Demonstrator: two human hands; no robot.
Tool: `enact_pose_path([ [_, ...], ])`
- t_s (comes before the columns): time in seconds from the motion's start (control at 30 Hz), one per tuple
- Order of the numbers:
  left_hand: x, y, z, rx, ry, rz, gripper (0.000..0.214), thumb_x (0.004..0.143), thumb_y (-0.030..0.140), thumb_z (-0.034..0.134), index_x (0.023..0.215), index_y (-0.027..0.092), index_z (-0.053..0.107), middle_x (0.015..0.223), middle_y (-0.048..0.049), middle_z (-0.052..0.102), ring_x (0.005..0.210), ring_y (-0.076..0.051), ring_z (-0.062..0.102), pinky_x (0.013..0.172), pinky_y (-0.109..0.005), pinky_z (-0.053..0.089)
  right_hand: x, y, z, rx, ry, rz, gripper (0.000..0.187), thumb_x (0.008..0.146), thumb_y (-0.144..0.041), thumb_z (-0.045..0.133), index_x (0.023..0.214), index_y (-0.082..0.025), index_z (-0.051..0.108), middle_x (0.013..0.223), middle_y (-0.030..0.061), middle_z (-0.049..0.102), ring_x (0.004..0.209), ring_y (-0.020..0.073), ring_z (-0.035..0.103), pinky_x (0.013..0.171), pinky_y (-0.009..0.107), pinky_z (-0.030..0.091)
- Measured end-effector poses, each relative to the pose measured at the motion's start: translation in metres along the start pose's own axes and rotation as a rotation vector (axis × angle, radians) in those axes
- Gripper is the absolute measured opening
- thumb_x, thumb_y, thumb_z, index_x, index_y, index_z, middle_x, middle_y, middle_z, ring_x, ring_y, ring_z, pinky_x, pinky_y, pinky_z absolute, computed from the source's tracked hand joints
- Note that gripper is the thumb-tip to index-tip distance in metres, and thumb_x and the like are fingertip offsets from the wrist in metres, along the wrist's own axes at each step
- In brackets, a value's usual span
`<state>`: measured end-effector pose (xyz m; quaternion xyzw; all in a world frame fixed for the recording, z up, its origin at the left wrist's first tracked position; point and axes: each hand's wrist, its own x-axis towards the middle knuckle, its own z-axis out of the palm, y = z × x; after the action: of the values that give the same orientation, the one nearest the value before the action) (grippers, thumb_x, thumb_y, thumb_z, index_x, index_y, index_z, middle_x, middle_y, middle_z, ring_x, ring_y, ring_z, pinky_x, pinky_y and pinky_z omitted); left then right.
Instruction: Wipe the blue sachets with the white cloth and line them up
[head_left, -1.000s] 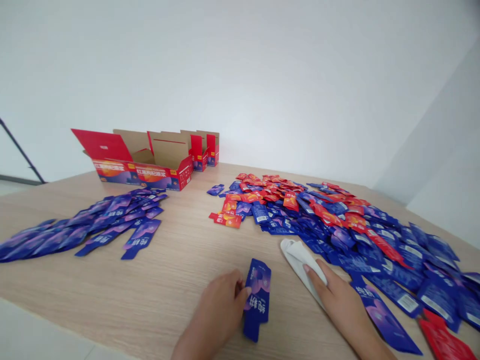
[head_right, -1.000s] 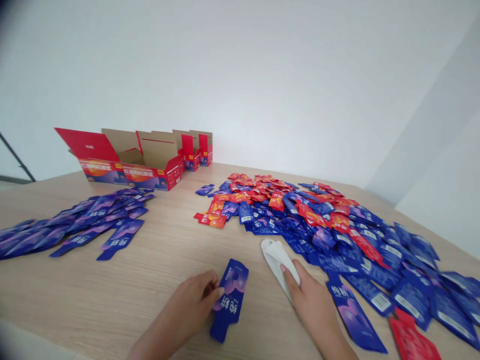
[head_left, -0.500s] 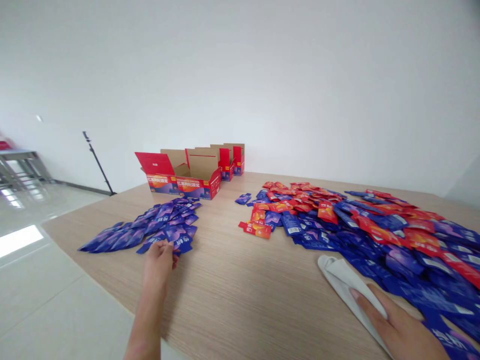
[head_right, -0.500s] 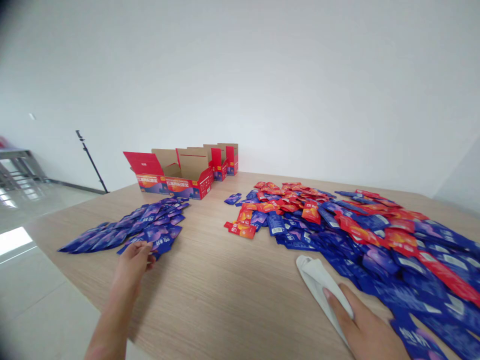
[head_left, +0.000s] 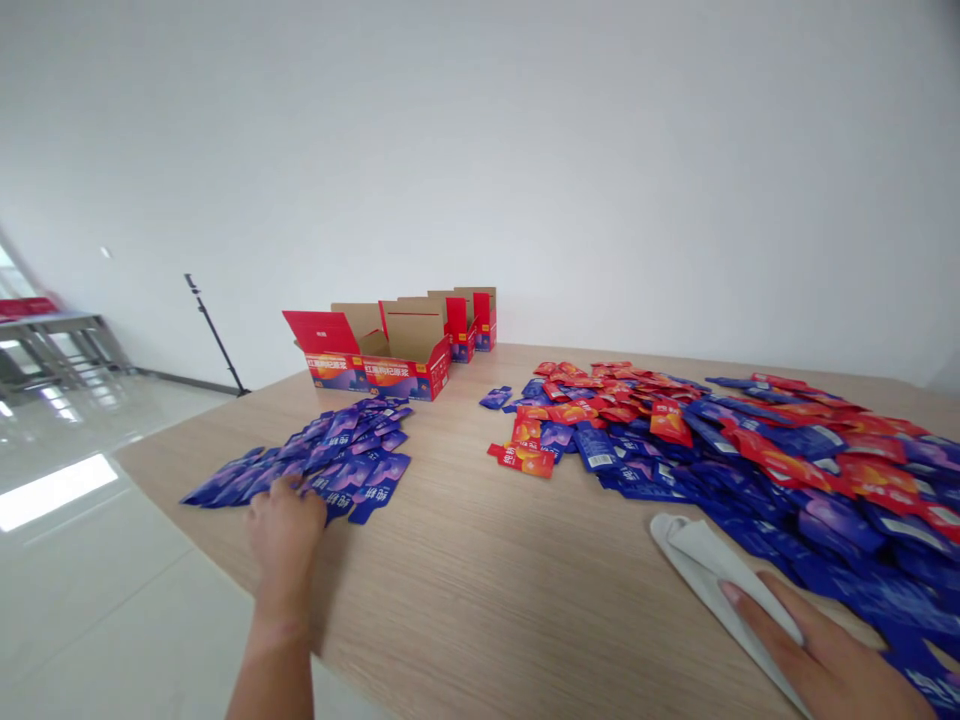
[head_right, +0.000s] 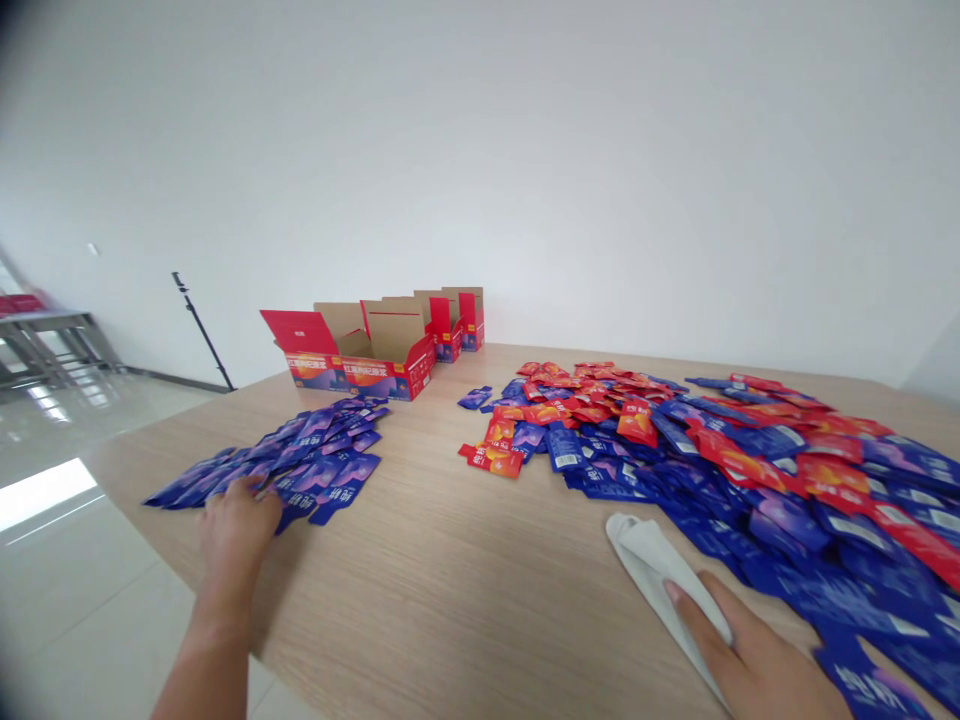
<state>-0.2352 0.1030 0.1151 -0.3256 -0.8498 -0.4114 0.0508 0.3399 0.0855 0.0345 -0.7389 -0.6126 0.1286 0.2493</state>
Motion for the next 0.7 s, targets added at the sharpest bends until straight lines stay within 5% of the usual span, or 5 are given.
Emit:
enact_pose_path([
  [0.07,-0.023,0.011,0.003,-0.056,-0.047,0.037,0.035,0.093,0.031,0.049,0.119,0.013,0.063,0.117,-0.0181,0.065,0.123,-0.035,0.056,0.108,-0.06,0.042,0.0,-0.007,-0.004,0.016,-0.019,0.032,0.072,0.081,-0.074,0.042,0.125,-0.027,0.073,0.13,0.0116,0.074,0.115,0.0411,0.071,0.092,0.05,0.057],
  [0.23,-0.115,0.053,0.025,-0.299,-0.452,0.304,0.042,0.088,0.051,0.042,0.106,0.024,0.068,0.099,-0.0055,0.071,0.084,-0.023,0.065,0.079,-0.038,0.054,-0.012,-0.033,-0.022,-0.025,-0.072,0.099,0.074,0.083,-0.078,0.04,0.123,-0.025,0.072,0.116,0.0139,0.079,0.109,0.0403,0.073,0.088,0.048,0.057],
  [0.37,-0.178,0.079,0.034,-0.416,-0.753,0.431,0.043,0.087,0.059,0.044,0.101,0.027,0.069,0.091,-0.002,0.072,0.075,-0.02,0.064,0.072,-0.035,0.053,-0.036,-0.05,-0.043,0.023,-0.067,-0.051,0.055,0.094,-0.069,0.04,0.112,-0.028,0.071,0.114,0.0086,0.077,0.106,0.0324,0.072,0.092,0.043,0.054],
  [0.57,-0.204,0.084,0.044,-0.43,-0.929,0.578,0.038,0.086,0.061,0.05,0.098,0.031,0.069,0.091,-0.0001,0.071,0.082,-0.021,0.067,0.075,-0.033,0.053,-0.057,-0.024,-0.072,-0.282,0.328,0.02,0.046,0.103,-0.05,0.042,0.127,-0.017,0.063,0.124,0.0157,0.069,0.117,0.034,0.063,0.1,0.047,0.048],
  [0.7,-0.211,0.074,0.052,-0.441,-0.966,0.585,0.037,0.089,0.062,0.05,0.104,0.033,0.066,0.089,0.0028,0.07,0.077,-0.018,0.064,0.07,-0.029,0.051,-0.066,-0.001,-0.069,-0.484,0.239,0.135,0.052,0.102,-0.047,0.048,0.139,-0.012,0.059,0.132,0.0195,0.067,0.123,0.0368,0.062,0.105,0.05,0.047],
])
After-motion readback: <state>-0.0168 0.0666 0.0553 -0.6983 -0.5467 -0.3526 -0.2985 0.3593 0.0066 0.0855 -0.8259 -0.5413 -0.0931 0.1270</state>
